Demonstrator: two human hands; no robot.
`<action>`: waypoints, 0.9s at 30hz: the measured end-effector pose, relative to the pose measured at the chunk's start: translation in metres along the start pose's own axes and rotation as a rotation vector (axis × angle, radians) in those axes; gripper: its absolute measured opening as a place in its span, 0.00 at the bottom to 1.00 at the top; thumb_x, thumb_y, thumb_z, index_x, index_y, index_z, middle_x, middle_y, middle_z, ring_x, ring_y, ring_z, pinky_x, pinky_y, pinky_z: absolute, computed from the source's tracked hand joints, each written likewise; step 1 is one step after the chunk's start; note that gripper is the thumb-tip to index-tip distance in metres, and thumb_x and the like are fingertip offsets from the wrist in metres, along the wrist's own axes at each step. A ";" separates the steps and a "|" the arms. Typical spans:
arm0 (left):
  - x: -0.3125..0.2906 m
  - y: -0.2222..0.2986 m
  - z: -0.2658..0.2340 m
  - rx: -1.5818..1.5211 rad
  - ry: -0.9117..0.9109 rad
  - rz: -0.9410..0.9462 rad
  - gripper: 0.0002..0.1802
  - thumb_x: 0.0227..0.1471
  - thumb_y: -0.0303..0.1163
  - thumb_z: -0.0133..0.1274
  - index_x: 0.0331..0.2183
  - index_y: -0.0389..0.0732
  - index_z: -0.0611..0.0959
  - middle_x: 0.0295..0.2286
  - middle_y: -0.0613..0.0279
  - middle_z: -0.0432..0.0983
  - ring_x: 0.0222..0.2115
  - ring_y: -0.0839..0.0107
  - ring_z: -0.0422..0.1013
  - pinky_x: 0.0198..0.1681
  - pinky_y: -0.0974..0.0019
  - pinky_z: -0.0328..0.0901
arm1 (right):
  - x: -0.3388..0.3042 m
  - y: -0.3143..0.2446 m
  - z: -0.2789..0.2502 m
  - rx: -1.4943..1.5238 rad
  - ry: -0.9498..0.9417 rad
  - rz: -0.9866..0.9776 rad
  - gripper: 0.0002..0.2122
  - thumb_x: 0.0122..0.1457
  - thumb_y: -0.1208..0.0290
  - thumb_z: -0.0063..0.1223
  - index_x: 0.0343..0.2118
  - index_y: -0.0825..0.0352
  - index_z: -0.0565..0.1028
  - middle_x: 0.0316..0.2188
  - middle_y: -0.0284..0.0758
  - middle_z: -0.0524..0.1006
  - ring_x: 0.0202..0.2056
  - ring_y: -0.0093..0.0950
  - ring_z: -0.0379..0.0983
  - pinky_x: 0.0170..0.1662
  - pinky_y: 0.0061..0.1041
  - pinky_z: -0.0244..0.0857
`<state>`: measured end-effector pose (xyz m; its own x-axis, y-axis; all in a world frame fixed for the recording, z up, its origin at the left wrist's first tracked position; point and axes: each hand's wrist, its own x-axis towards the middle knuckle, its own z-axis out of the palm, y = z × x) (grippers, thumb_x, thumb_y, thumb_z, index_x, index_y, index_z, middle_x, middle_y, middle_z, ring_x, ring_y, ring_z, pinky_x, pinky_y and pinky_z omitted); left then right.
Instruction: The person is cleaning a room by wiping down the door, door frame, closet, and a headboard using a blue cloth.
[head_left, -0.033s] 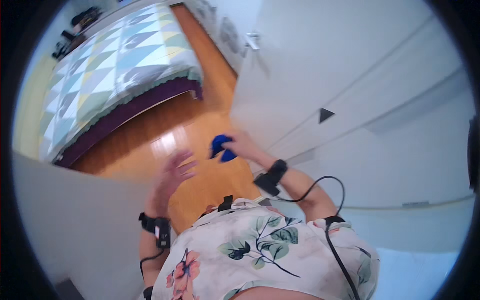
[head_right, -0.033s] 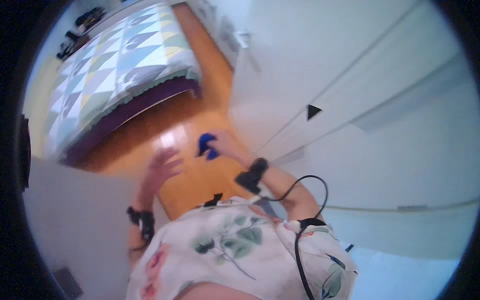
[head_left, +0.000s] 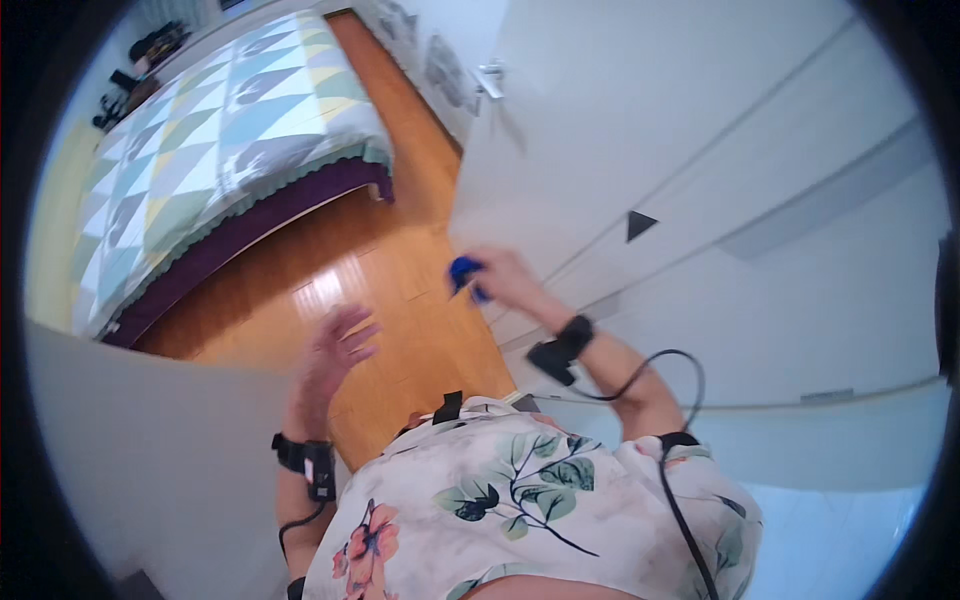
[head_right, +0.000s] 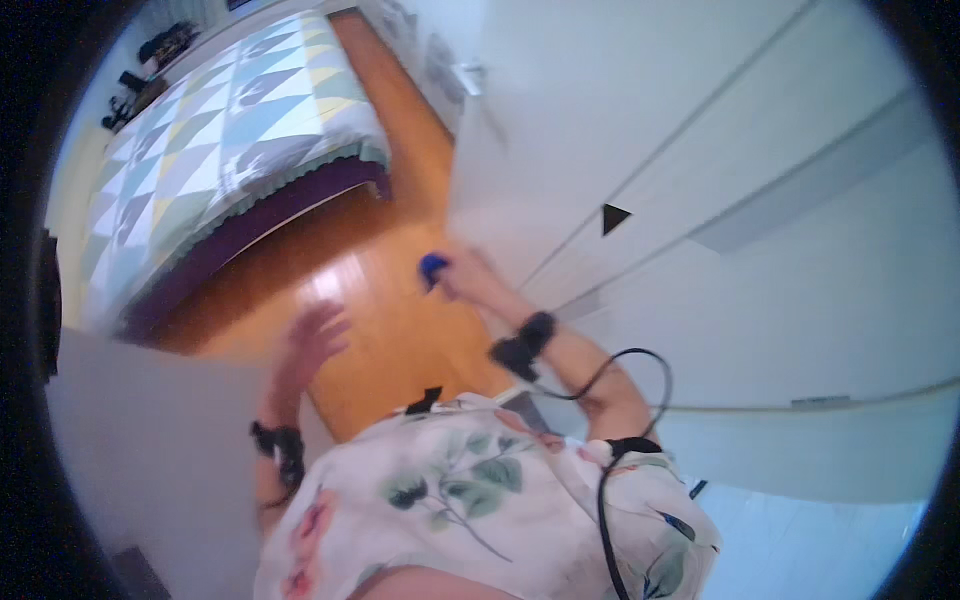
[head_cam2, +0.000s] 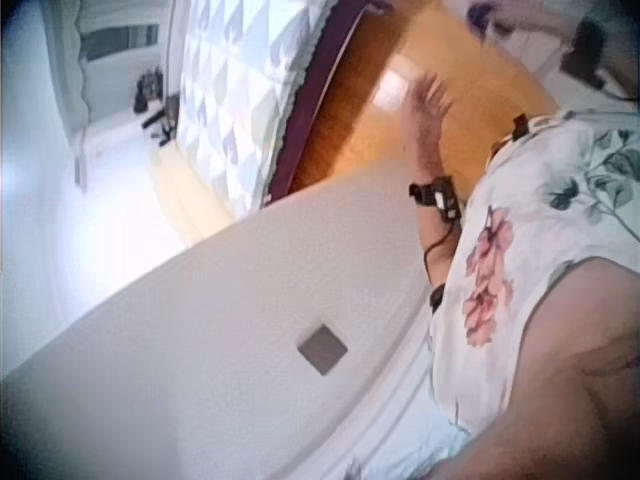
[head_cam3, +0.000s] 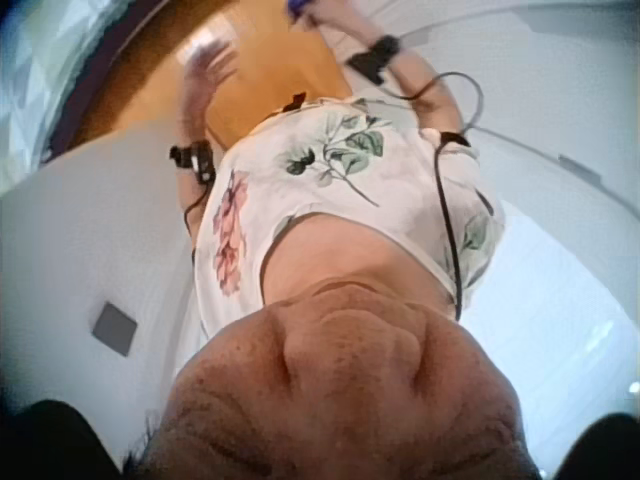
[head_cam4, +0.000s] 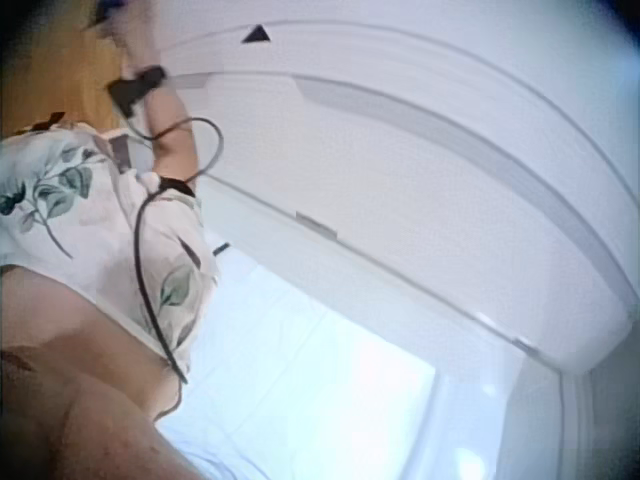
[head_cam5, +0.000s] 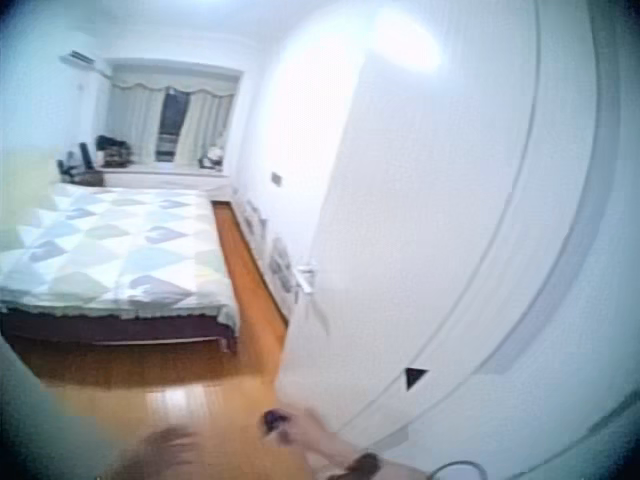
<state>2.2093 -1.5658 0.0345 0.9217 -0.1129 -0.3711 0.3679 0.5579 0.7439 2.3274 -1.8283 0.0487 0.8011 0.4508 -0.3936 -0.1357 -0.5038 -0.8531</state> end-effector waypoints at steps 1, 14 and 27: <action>0.006 -0.004 -0.015 0.001 -0.048 -0.023 0.20 0.50 0.47 0.42 0.39 0.44 0.72 0.36 0.63 0.70 0.36 0.66 0.68 0.39 0.62 0.63 | -0.011 0.027 -0.044 -0.579 0.441 -0.405 0.11 0.45 0.80 0.43 0.34 0.67 0.72 0.29 0.38 0.73 0.34 0.35 0.69 0.39 0.31 0.63; 0.025 -0.091 -0.069 -0.186 0.082 -0.347 0.12 0.49 0.41 0.43 0.31 0.45 0.75 0.30 0.65 0.73 0.33 0.70 0.69 0.36 0.65 0.61 | -0.148 0.012 -0.157 -1.717 0.937 -0.307 0.19 0.52 0.76 0.35 0.49 0.72 0.59 0.48 0.47 0.62 0.49 0.41 0.58 0.54 0.45 0.42; 0.012 -0.106 -0.118 -0.224 0.167 -0.278 0.11 0.48 0.43 0.45 0.30 0.47 0.74 0.30 0.68 0.73 0.32 0.72 0.68 0.35 0.65 0.59 | -0.347 -0.216 -0.237 -2.808 1.607 0.589 0.17 0.50 0.62 0.45 0.45 0.54 0.67 0.45 0.24 0.68 0.51 0.38 0.55 0.46 0.60 0.44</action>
<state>2.1670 -1.5294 -0.1148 0.7512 -0.1600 -0.6404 0.5477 0.6926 0.4694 2.2168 -2.0510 0.4505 0.6214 0.4677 0.6285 -0.7485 0.1174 0.6527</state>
